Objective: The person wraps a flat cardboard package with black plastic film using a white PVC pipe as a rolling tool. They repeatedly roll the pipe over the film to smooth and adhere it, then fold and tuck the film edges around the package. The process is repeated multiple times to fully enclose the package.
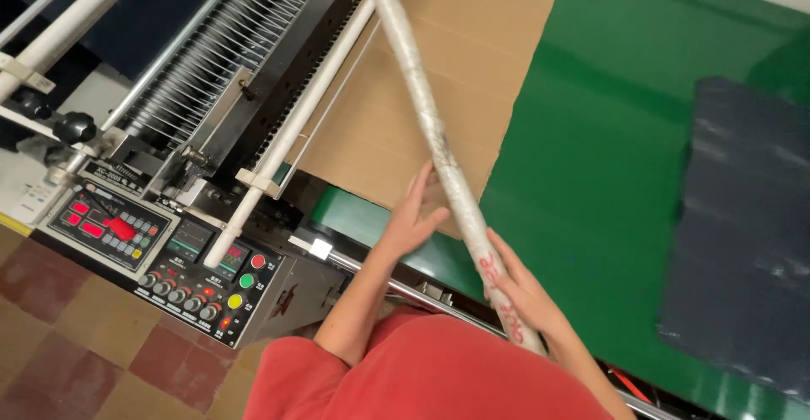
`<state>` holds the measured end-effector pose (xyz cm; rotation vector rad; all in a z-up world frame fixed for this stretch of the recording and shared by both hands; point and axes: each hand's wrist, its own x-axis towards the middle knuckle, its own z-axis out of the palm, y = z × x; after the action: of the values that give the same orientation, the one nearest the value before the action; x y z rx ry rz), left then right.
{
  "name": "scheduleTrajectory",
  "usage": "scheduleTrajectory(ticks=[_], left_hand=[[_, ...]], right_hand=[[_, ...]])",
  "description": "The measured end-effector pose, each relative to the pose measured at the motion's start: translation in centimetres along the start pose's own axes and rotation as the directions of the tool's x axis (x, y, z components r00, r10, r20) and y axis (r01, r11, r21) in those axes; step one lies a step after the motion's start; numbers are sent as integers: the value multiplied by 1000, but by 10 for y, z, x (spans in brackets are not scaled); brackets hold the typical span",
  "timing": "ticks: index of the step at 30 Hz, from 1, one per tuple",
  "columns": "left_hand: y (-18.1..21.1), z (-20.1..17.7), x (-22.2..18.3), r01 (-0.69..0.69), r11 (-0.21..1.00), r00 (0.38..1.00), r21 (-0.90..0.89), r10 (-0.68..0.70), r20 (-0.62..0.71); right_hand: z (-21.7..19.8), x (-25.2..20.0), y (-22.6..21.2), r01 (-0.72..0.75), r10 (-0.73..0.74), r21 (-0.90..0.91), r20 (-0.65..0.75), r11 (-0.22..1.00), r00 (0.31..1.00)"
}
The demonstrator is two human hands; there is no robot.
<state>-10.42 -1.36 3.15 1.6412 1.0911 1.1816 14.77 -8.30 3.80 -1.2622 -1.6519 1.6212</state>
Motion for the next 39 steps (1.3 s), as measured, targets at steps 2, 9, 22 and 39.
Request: scheduleTrajectory(ticks=[2,9,22,39], left_hand=[[2,-17,-1,14,999,1000,49,-14,2],[39,-93,-3,-32,936,950,352,138,-280],[24,-64,110,-170,693,864,700,446,-232],[-35,324,133,-530,481,733,698,-154,662]], right_hand=[[-1,16,-1,108,-109,86,9,990,994],[10,50,-20,162,-171,186,31,969,985],[-41,45,38,220,-260,-280,-115,935,959],[-269,-293,77,-675,204,-82,-920,734,334]])
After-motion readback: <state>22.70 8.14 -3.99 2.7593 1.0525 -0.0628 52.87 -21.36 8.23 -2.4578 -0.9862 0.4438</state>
